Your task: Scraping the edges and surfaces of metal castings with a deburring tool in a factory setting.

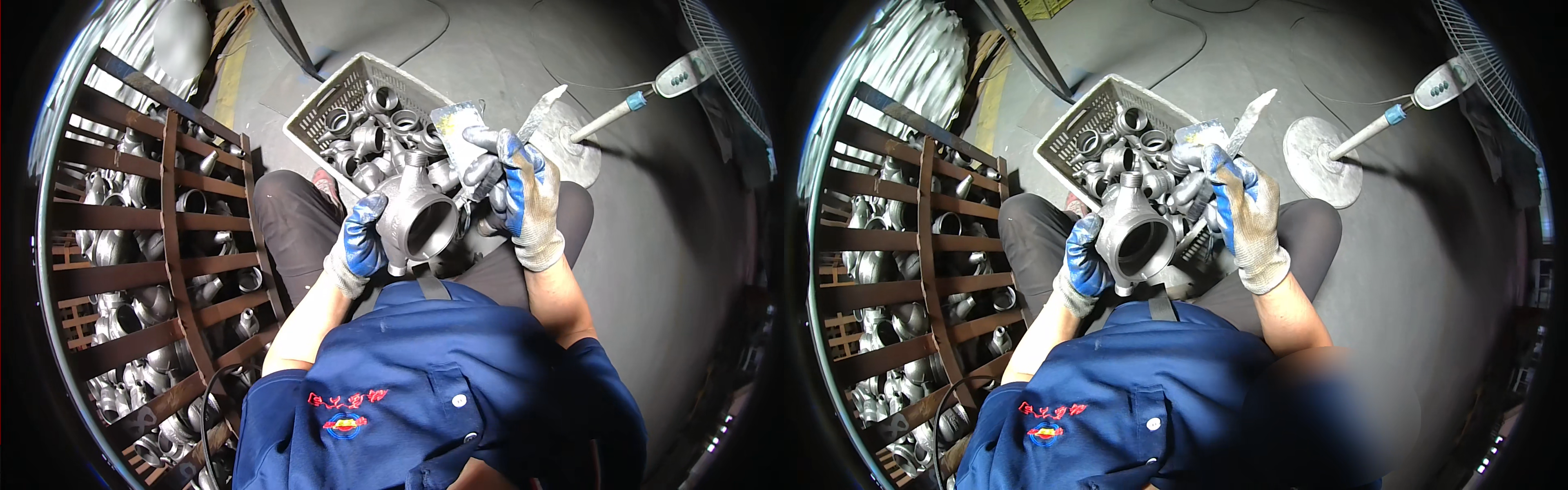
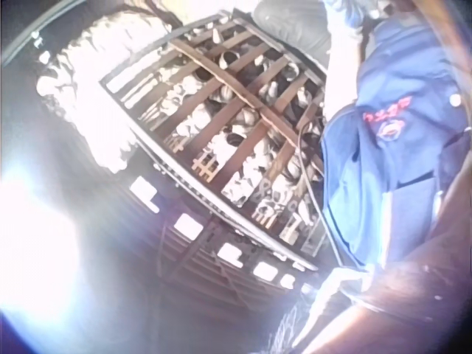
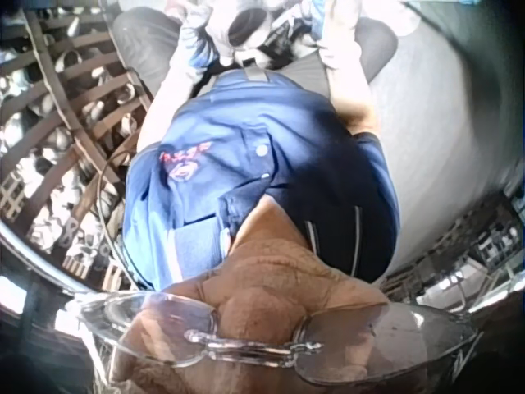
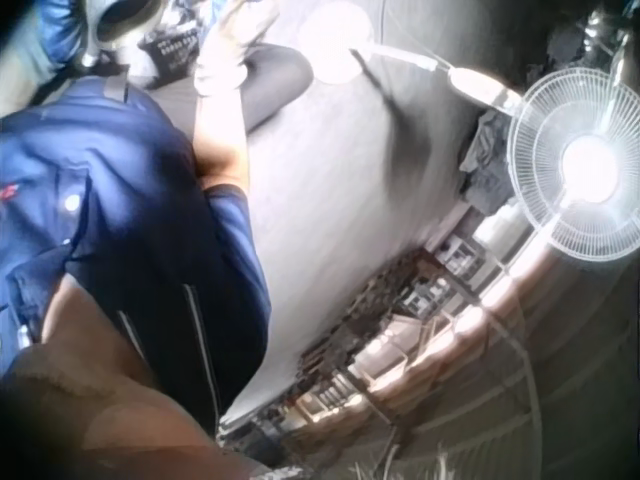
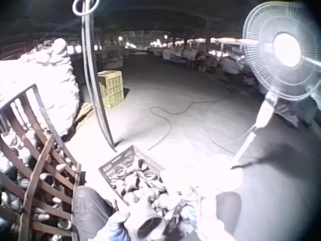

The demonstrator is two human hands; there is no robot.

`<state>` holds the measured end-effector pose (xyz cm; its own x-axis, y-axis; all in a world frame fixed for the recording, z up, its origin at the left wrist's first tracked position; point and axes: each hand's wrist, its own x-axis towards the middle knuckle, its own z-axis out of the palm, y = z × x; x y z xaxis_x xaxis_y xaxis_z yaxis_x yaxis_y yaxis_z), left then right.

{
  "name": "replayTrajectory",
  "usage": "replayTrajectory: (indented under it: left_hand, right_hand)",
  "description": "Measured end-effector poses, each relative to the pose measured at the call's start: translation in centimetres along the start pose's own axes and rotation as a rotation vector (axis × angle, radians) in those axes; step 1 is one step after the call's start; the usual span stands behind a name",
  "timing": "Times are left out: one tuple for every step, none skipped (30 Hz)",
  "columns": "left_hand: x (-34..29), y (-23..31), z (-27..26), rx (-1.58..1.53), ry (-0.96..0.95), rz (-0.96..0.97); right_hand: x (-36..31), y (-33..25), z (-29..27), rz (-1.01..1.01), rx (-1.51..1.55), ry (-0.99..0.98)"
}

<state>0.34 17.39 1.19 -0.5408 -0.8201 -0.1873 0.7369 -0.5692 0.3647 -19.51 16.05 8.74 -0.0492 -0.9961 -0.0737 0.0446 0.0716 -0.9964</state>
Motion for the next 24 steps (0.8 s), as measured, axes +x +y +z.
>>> replayTrajectory:
  left_hand:
    - [-0.1, -0.2, 0.3, 0.053, 0.002, 0.005]
    - [-0.1, -0.3, 0.7, 0.052, 0.000, -0.003]
    - [-0.1, -0.5, 0.9, 0.059, -0.020, -0.015]
    - [0.0, -0.7, 1.2, 0.066, -0.040, -0.027]
    - [0.1, -0.8, 1.4, 0.067, -0.041, -0.035]
    - [0.2, -0.9, 1.5, 0.128, 0.001, -0.013]
    - [0.3, -1.1, 1.5, 0.194, 0.052, 0.006]
    - [0.3, -1.2, 1.5, 0.187, 0.044, 0.004]
    - [0.4, -1.3, 1.4, 0.189, 0.043, 0.006]
    - [0.5, -1.4, 1.3, 0.173, 0.041, -0.008]
    - [0.5, -1.6, 1.2, 0.157, 0.039, -0.021]
    - [0.5, -1.7, 1.1, 0.159, 0.043, -0.022]
    - [0.5, -1.8, 1.1, 0.133, 0.033, -0.032]
    - [0.6, -1.9, 1.1, 0.108, 0.024, -0.048]
    - [0.6, -2.0, 1.1, 0.111, 0.018, -0.047]
    - [0.6, -2.1, 1.2, 0.094, 0.015, -0.066]
    - [0.7, -2.1, 1.3, 0.077, 0.006, -0.093]
    - [0.7, -2.0, 1.5, 0.030, 0.007, -0.111]
    - [0.8, -1.8, 1.7, -0.072, -0.022, -0.146]
    - [1.0, -1.7, 1.9, -0.069, -0.051, -0.125]
    - [1.2, -1.5, 2.3, -0.068, -0.080, -0.104]
    - [1.6, -1.4, 2.7, -0.042, -0.073, -0.094]
    - [2.0, -1.2, 3.2, -0.031, -0.126, -0.124]
    - [2.8, -1.1, 3.8, 0.044, -0.081, -0.131]
  right_hand:
    - [0.0, 0.0, -0.1, 0.038, 0.044, 0.044]
    - [0.0, 0.1, 0.0, -0.072, 0.096, 0.035]
    - [0.0, 0.3, 0.1, -0.054, 0.197, 0.066]
    - [0.1, 0.5, 0.3, -0.140, 0.329, 0.006]
    - [-0.2, 0.8, 0.5, -0.182, 0.373, -0.021]
    - [-0.2, 0.8, 0.3, -0.121, 0.432, -0.121]
    - [-0.4, 0.9, 0.4, -0.119, 0.404, -0.120]
    - [-0.3, 1.0, 0.5, -0.116, 0.332, -0.136]
    - [-0.4, 1.0, 0.6, -0.135, 0.278, -0.155]
    - [-0.4, 0.9, 0.5, -0.171, 0.238, -0.163]
    - [-0.4, 0.9, 0.4, -0.199, 0.223, -0.174]
    - [-0.6, 0.9, 0.2, -0.182, 0.200, -0.186]
    - [-0.6, 0.9, 0.0, -0.137, 0.180, -0.190]
    - [-0.7, 0.9, -0.4, -0.085, 0.233, -0.209]
    - [-0.8, 1.1, -1.0, -0.122, 0.212, -0.208]
    - [-1.0, 1.3, -1.5, -0.078, 0.086, -0.190]
    - [-1.2, 1.4, -2.2, -0.032, -0.039, -0.171]
    - [-0.9, 1.8, -2.7, -0.144, -0.087, -0.207]
    - [-1.4, 1.9, -3.5, -0.087, -0.005, -0.226]
    - [-1.7, 2.0, -4.1, -0.164, 0.014, -0.189]
    - [-2.0, 1.9, -4.7, -0.205, 0.088, -0.150]
    - [-2.3, 1.6, -5.6, -0.086, 0.104, -0.072]
    - [-2.5, 1.4, -6.0, -0.196, 0.141, -0.024]
    - [-3.3, 0.9, -6.8, -0.080, 0.107, -0.018]
